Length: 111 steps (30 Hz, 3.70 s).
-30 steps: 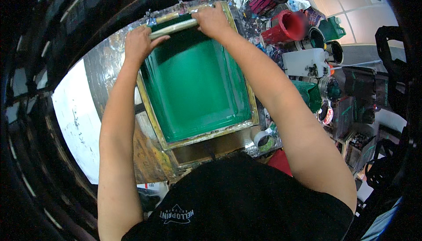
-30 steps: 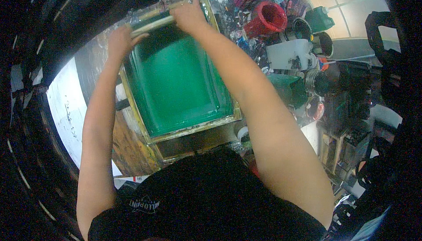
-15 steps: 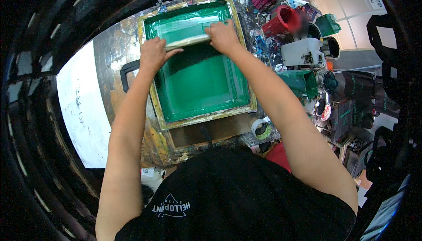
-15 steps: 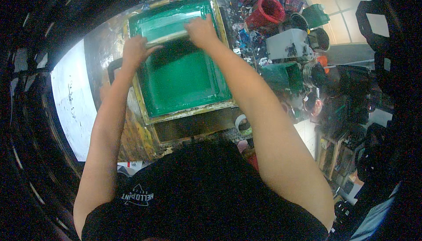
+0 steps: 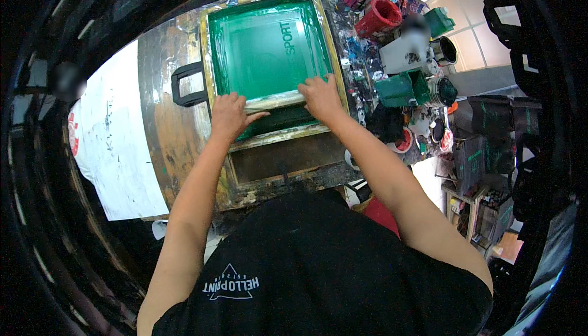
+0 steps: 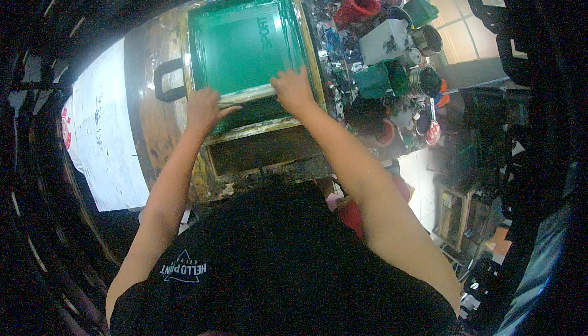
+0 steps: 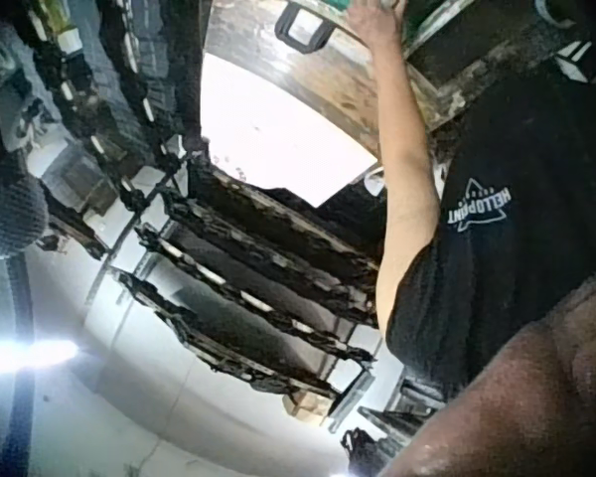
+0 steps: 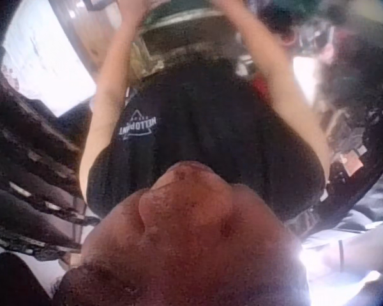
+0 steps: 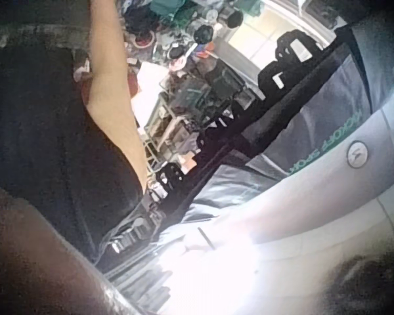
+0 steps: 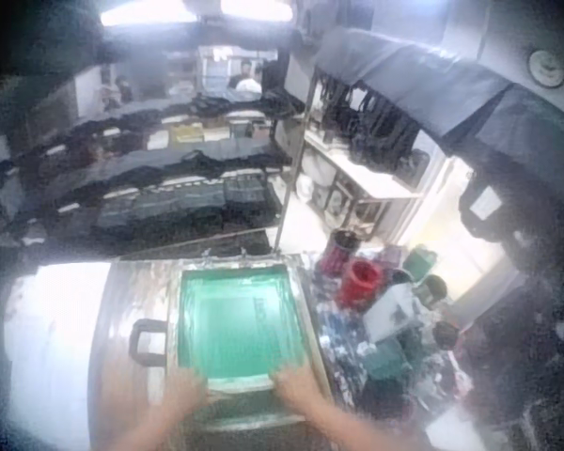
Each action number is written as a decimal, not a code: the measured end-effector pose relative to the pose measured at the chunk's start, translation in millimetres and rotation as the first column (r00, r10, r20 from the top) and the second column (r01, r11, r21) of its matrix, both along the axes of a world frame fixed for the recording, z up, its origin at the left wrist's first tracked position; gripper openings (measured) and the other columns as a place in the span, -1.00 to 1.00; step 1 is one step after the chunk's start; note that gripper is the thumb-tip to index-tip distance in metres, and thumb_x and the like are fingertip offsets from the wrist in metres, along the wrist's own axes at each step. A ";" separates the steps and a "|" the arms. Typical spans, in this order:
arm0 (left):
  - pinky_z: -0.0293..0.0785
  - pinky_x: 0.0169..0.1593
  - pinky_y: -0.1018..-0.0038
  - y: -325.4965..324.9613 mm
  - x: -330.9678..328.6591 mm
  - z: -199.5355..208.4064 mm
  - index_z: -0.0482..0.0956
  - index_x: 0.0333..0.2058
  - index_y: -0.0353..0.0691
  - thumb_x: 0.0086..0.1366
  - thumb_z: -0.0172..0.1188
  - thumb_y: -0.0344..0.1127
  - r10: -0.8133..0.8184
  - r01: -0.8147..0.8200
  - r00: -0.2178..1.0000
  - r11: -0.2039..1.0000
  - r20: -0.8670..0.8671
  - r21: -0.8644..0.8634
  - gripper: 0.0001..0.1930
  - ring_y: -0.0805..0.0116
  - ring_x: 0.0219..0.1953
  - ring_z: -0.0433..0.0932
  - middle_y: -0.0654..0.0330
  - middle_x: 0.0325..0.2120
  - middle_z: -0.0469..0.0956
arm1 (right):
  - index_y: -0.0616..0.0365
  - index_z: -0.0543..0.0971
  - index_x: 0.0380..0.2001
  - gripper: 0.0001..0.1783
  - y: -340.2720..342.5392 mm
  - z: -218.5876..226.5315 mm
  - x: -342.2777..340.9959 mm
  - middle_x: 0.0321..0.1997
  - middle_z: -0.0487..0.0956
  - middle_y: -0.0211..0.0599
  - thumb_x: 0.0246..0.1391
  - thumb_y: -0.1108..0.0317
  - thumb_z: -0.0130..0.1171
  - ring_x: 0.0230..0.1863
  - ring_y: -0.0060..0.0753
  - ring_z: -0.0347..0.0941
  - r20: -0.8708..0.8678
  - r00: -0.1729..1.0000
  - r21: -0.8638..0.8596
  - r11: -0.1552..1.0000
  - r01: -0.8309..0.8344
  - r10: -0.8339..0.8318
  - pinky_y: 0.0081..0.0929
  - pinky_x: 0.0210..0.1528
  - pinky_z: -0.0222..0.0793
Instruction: The person performs screen printing on black tote bags by placing each bag onto a platform, lowering a screen over it, and using a squeegee to apply green ink through the mesh.
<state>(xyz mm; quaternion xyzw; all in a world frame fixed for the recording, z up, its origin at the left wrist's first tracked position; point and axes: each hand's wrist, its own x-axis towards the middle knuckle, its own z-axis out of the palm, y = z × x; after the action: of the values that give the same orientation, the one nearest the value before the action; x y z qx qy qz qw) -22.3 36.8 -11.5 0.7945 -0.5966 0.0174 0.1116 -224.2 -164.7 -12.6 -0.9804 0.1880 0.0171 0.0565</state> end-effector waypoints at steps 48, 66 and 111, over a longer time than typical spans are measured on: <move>0.40 0.02 0.13 144.8 -40.3 -62.6 0.49 0.31 -0.08 -0.18 0.64 0.12 0.432 -0.519 0.819 0.838 -0.378 -0.169 0.02 0.02 -0.13 0.54 0.07 -0.22 0.58 | -0.13 0.53 0.15 -0.46 90.5 30.9 -41.0 0.04 0.50 -0.29 0.05 0.43 0.28 0.16 -0.16 0.38 0.301 0.954 -0.005 1.000 0.001 0.001 0.22 0.31 0.03; 0.53 -0.08 0.53 56.4 -18.6 143.8 0.55 0.15 -0.34 0.23 0.51 -0.24 -0.074 -0.701 0.560 0.489 -0.825 -0.519 -0.43 0.51 -0.19 0.59 0.24 -0.18 0.66 | 0.00 0.62 -0.01 -0.42 27.4 202.5 44.0 -0.13 0.57 -0.17 0.04 -0.15 0.29 0.06 -0.04 0.43 0.562 0.822 -0.358 0.923 0.143 0.090 0.06 0.17 0.11; 0.61 -0.47 0.41 66.9 40.4 14.9 0.51 0.03 -0.39 0.40 0.15 -0.44 0.109 -0.672 0.307 0.728 -0.946 -0.134 -0.73 0.38 -0.55 0.65 0.12 -0.38 0.65 | 0.09 0.63 -0.10 -0.45 -38.6 282.0 115.8 -0.10 0.64 -0.12 0.23 -0.20 0.15 0.05 -0.03 0.51 0.550 0.834 -0.332 0.930 0.159 0.053 0.02 0.13 0.22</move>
<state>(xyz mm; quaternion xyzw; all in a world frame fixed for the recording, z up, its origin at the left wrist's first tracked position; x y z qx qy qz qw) 18.1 103.7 3.4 0.7387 -0.1886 -0.2212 0.6081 -108.5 -203.3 269.4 -0.9310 0.1912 -0.3018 -0.0742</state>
